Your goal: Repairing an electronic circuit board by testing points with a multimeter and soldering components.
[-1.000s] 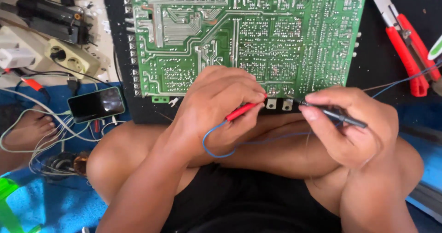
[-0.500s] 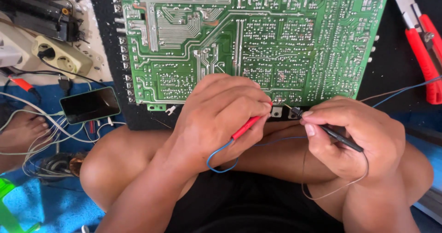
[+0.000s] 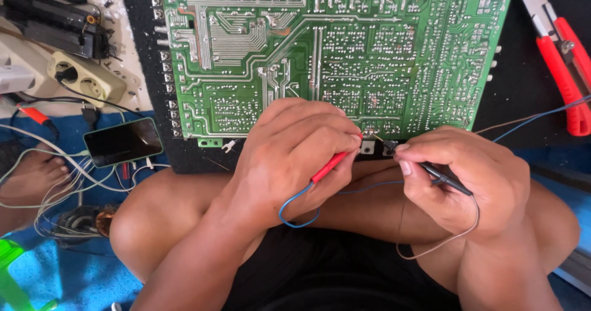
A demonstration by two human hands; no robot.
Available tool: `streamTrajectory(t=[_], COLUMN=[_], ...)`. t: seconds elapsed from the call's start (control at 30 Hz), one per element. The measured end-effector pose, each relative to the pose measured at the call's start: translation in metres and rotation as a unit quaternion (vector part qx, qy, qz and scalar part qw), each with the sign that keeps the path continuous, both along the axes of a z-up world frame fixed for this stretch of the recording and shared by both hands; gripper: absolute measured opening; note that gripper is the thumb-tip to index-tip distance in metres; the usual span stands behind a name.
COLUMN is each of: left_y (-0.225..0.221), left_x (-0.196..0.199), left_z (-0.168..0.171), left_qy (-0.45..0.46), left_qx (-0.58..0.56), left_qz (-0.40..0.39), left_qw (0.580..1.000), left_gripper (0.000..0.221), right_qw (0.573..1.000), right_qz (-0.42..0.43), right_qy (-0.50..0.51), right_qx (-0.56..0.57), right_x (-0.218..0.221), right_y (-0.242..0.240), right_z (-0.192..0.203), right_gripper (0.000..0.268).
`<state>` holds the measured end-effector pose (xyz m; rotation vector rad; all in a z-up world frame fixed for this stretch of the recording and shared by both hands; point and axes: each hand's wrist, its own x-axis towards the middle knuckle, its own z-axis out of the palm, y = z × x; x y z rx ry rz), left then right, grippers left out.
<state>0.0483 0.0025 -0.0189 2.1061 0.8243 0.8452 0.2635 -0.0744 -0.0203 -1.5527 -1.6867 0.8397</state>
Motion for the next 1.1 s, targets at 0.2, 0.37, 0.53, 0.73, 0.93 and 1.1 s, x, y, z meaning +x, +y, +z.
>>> streamTrajectory(t=[0.2,0.37,0.53,0.73,0.93,1.1], left_y=[0.0,-0.001,0.0,-0.001,-0.005,-0.008], left_x=[0.002,0.004,0.008,0.014,0.017,0.018], left_z=[-0.001,-0.002,0.003,0.006,0.008,0.004], left_qy=[0.006,0.009,0.015,0.021,0.036,0.038], left_qx=[0.008,0.019,0.035,0.059,0.054,0.075], left_qz=[0.003,0.007,0.01,0.007,0.022,0.036], left_qw=[1.0,1.0,0.999,0.998,0.998,0.996], left_gripper=[0.021,0.022,0.021,0.018,0.022,0.021], right_qw=[1.0,1.0,1.0,0.999,0.999,0.999], right_qz=[-0.007,-0.002,0.002,-0.019,-0.008,-0.015], right_qy=[-0.014,-0.02,-0.031,-0.028,0.009,-0.002], right_qx=[-0.008,-0.003,0.004,0.024,0.033,0.034], right_x=[0.0,0.0,0.001,0.003,0.003,0.0], right_y=[0.0,0.001,0.001,0.003,0.002,0.002], right_z=[0.001,0.0,-0.004,-0.006,-0.004,-0.002], right_gripper=[0.021,0.02,0.02,0.02,0.024,0.022])
